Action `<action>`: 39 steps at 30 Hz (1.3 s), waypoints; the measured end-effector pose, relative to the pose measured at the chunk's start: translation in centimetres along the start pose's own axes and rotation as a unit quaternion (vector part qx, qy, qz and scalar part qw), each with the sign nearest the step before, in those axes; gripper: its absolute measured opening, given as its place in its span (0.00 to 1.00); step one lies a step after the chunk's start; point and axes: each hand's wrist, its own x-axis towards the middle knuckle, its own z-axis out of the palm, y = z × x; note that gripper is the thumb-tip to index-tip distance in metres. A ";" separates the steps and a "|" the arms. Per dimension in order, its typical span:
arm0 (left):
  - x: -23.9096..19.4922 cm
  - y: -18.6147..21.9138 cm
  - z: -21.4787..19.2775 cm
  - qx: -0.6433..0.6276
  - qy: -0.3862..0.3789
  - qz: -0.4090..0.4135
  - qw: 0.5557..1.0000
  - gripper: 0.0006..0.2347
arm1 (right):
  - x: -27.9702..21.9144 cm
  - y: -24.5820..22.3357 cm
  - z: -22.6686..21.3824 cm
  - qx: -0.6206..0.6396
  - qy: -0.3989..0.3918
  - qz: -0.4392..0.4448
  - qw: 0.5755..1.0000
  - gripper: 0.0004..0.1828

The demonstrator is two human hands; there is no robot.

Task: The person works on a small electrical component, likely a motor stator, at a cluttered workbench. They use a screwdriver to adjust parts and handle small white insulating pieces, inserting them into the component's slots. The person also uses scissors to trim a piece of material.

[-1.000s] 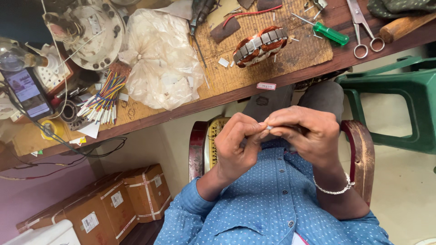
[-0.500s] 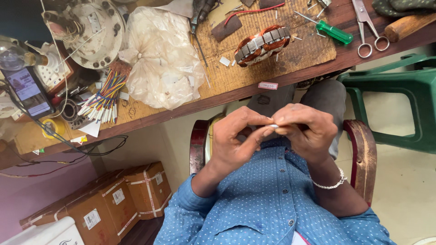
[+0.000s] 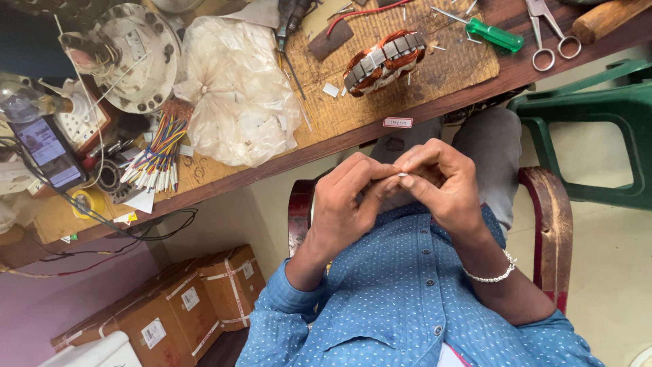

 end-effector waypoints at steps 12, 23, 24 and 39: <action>0.5 0.0 -0.9 -0.009 -0.066 0.016 0.998 0.08 | -0.2 0.5 -1.3 0.066 0.000 0.081 0.995 0.08; 0.5 -1.0 -0.7 -0.109 -0.126 -0.016 0.986 0.08 | -1.4 0.5 -1.7 0.226 -0.046 0.164 0.959 0.09; 0.5 -1.0 -0.7 -0.106 -0.119 -0.027 0.987 0.07 | -1.2 0.5 -1.5 0.220 -0.041 0.165 0.961 0.09; -0.7 -2.4 1.3 -0.281 0.036 -0.124 0.951 0.01 | 1.5 0.1 -0.4 0.272 -0.085 0.188 0.940 0.12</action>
